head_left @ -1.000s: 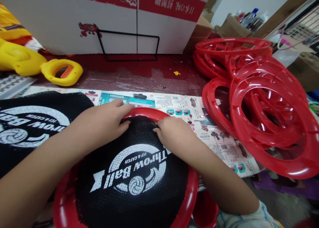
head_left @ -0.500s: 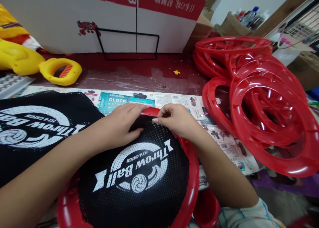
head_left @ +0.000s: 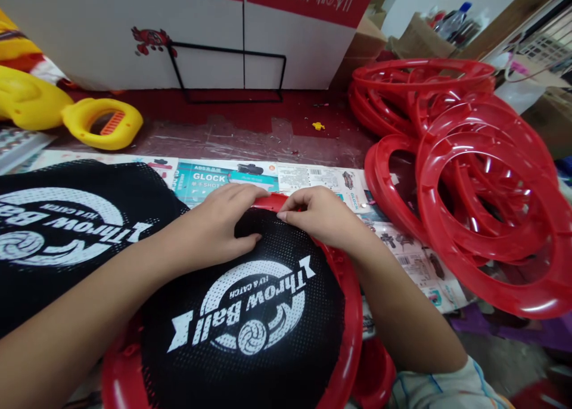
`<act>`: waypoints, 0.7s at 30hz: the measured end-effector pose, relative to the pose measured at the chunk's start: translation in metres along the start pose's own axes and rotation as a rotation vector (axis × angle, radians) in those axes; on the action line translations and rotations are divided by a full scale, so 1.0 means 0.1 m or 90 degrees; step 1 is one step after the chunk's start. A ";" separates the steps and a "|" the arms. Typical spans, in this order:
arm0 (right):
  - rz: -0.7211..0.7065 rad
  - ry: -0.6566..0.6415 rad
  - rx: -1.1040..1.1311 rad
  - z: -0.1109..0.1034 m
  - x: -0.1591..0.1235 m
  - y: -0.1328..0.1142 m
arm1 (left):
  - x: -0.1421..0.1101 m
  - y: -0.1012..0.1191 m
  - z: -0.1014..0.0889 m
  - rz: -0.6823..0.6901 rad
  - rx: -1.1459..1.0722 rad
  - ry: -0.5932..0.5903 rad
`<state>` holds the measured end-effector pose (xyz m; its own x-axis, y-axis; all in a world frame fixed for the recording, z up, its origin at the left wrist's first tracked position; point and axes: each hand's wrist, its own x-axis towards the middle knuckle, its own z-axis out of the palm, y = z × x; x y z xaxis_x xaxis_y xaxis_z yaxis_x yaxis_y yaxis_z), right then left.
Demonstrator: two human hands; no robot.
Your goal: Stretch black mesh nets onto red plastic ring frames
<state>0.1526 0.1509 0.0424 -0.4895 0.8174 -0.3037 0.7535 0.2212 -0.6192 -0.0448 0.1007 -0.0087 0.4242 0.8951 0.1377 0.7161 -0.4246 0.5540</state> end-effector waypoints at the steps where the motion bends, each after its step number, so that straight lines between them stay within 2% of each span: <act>1: 0.000 0.004 -0.016 0.00 0.00 0.00 | 0.00 0.01 0.00 -0.002 -0.006 -0.001; 8: 0.027 0.071 -0.041 0.07 0.04 -0.01 | 0.01 0.02 -0.01 0.018 -0.019 0.003; 16: 0.007 0.096 -0.099 0.15 0.12 0.05 | 0.01 0.02 0.00 0.059 0.011 0.017; 21: 0.005 0.108 -0.085 0.13 0.12 0.04 | -0.02 -0.01 0.05 0.071 0.034 0.029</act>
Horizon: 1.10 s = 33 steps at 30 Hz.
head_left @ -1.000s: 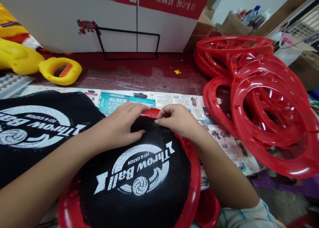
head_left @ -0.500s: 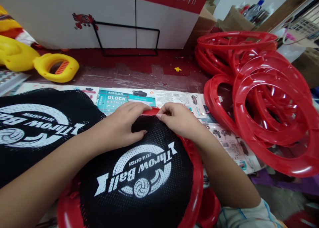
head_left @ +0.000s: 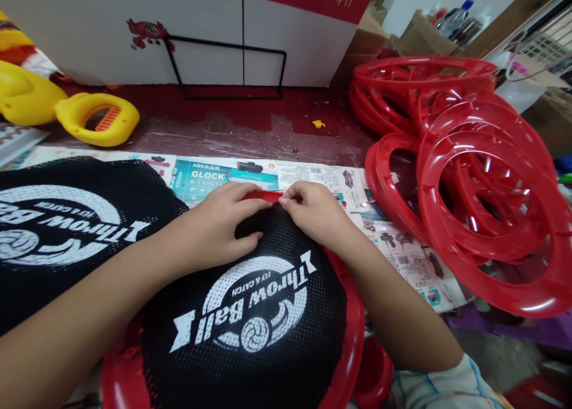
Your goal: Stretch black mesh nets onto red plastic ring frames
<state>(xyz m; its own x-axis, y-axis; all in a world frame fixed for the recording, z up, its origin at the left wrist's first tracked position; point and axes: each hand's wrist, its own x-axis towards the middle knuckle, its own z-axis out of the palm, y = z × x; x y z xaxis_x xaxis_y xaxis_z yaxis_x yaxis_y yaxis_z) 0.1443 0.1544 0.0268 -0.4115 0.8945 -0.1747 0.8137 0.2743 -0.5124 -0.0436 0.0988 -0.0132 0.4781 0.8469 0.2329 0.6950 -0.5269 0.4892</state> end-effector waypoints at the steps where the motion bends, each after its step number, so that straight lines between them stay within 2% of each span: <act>1: 0.005 0.000 0.003 -0.01 0.00 0.00 | -0.01 -0.01 0.01 0.001 0.006 0.000; 13: 0.018 0.004 -0.070 -0.04 0.01 0.01 | -0.01 -0.02 0.05 0.020 0.057 0.003; 22: -0.006 -0.006 -0.105 -0.05 -0.04 -0.04 | -0.02 -0.07 0.07 0.031 0.120 -0.024; 26: -0.012 -0.013 -0.144 -0.04 -0.05 -0.07 | 0.00 -0.03 0.07 0.009 0.134 -0.044; 30: -0.007 -0.022 -0.161 -0.13 -0.10 -0.11 | -0.02 -0.01 0.02 -0.024 0.118 -0.065; 33: 0.005 -0.053 -0.202 -0.26 -0.19 -0.18 | -0.06 -0.10 -0.06 -0.039 0.081 -0.086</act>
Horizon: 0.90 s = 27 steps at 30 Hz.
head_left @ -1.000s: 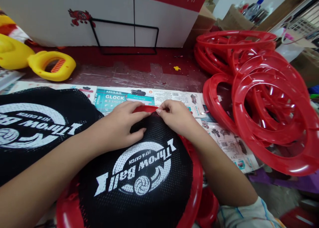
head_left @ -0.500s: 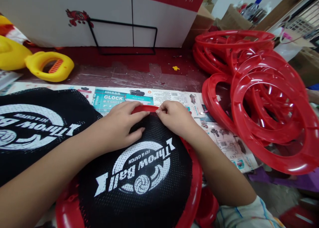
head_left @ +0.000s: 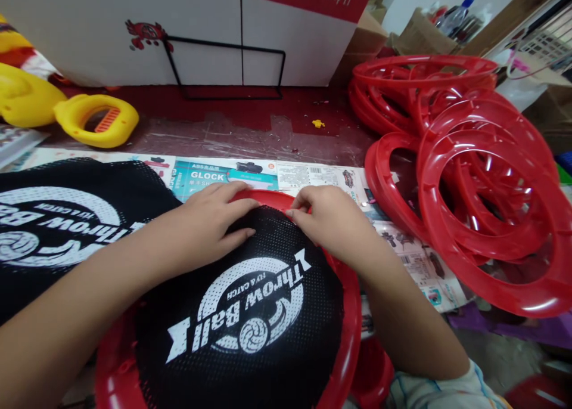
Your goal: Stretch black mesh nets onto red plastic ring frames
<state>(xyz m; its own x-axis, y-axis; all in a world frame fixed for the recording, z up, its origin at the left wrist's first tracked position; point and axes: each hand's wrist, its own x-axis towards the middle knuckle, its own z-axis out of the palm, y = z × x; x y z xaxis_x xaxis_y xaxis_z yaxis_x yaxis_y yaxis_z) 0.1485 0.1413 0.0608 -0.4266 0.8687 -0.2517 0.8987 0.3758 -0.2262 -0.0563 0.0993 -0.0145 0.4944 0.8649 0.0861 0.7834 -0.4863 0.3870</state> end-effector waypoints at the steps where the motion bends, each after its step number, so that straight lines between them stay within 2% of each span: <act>1: -0.007 -0.027 -0.024 -0.03 -0.04 -0.01 | -0.02 -0.04 -0.02 -0.008 -0.007 -0.003; 4: -0.043 -0.089 -0.112 -0.03 -0.12 -0.07 | -0.06 -0.14 -0.09 -0.055 0.015 0.001; 7: -0.079 -0.081 -0.161 0.11 -0.14 -0.12 | -0.05 -0.13 -0.13 -0.096 0.055 0.004; 9: -0.094 -0.068 -0.165 0.21 -0.12 -0.15 | -0.03 -0.07 -0.12 -0.083 0.055 0.022; 11: -0.095 -0.056 -0.158 0.27 -0.09 -0.16 | 0.01 0.00 -0.10 -0.034 0.021 0.051; 13: -0.088 -0.049 -0.139 0.27 -0.07 -0.16 | 0.04 0.05 -0.08 0.013 -0.034 0.063; 16: -0.059 -0.030 -0.075 0.21 -0.03 -0.14 | 0.06 0.07 -0.06 0.016 -0.083 0.050; 22: -0.017 -0.009 0.191 0.17 0.05 -0.06 | 0.08 0.04 -0.03 0.019 -0.082 0.055; 25: -0.002 -0.002 0.200 0.16 0.07 -0.05 | 0.10 0.07 -0.01 0.018 -0.079 0.078; 27: -0.010 -0.032 0.176 0.13 0.05 -0.06 | 0.12 0.08 -0.01 0.013 -0.083 0.085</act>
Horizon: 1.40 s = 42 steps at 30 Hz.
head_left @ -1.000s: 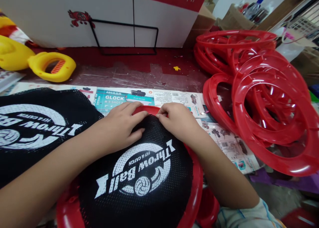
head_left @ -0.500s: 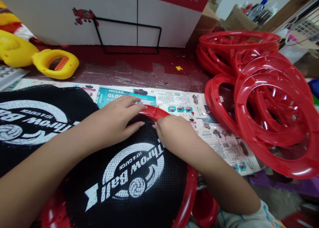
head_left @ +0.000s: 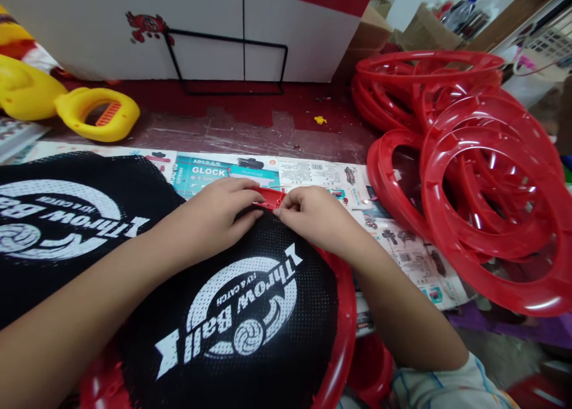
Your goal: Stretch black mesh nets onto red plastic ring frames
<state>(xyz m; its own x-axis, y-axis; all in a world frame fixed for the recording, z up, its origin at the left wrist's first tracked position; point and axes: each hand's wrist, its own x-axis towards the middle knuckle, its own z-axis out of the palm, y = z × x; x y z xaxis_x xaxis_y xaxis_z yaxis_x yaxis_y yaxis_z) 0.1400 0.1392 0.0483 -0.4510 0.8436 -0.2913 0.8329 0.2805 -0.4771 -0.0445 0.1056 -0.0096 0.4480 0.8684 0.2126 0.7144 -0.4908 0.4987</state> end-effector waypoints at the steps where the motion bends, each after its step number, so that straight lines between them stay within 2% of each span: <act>1: -0.005 -0.022 -0.022 -0.01 -0.02 -0.01 | 0.01 0.00 0.00 -0.006 -0.006 -0.002; 3: -0.017 -0.051 -0.100 -0.03 -0.07 -0.04 | 0.01 -0.01 -0.03 -0.022 -0.023 -0.010; 6: -0.034 -0.050 -0.256 0.01 -0.13 -0.09 | -0.01 -0.06 -0.10 -0.040 -0.042 -0.040; 9: -0.033 -0.053 -0.321 0.10 -0.14 -0.12 | -0.03 -0.11 -0.17 -0.050 -0.058 -0.091; 12: -0.048 -0.036 -0.286 0.14 -0.12 -0.12 | -0.01 -0.12 -0.19 -0.058 -0.079 -0.108; 16: -0.035 0.024 -0.152 0.06 -0.09 -0.10 | 0.07 -0.11 -0.13 -0.092 -0.112 -0.073; 20: -0.017 0.023 0.036 0.02 -0.04 -0.03 | 0.10 -0.10 -0.06 -0.134 -0.136 -0.037; 23: -0.015 0.031 0.092 0.04 0.01 0.02 | 0.10 -0.11 -0.04 -0.185 -0.142 -0.001; 28: -0.017 0.085 0.090 0.11 0.08 0.07 | 0.12 -0.09 -0.05 -0.229 -0.162 0.014; 33: -0.017 0.130 0.041 0.15 0.12 0.08 | 0.14 -0.07 -0.04 -0.258 -0.118 0.041; 42: -0.037 0.167 0.034 0.21 0.18 0.12 | 0.16 -0.04 -0.03 -0.252 -0.060 0.048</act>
<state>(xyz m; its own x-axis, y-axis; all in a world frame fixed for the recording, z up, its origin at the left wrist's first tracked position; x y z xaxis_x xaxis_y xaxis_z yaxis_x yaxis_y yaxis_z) 0.1352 0.1480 0.0199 -0.3936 0.9184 -0.0403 0.7867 0.3138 -0.5317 -0.0419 0.1218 -0.0053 0.1060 0.9932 0.0480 0.7701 -0.1125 0.6279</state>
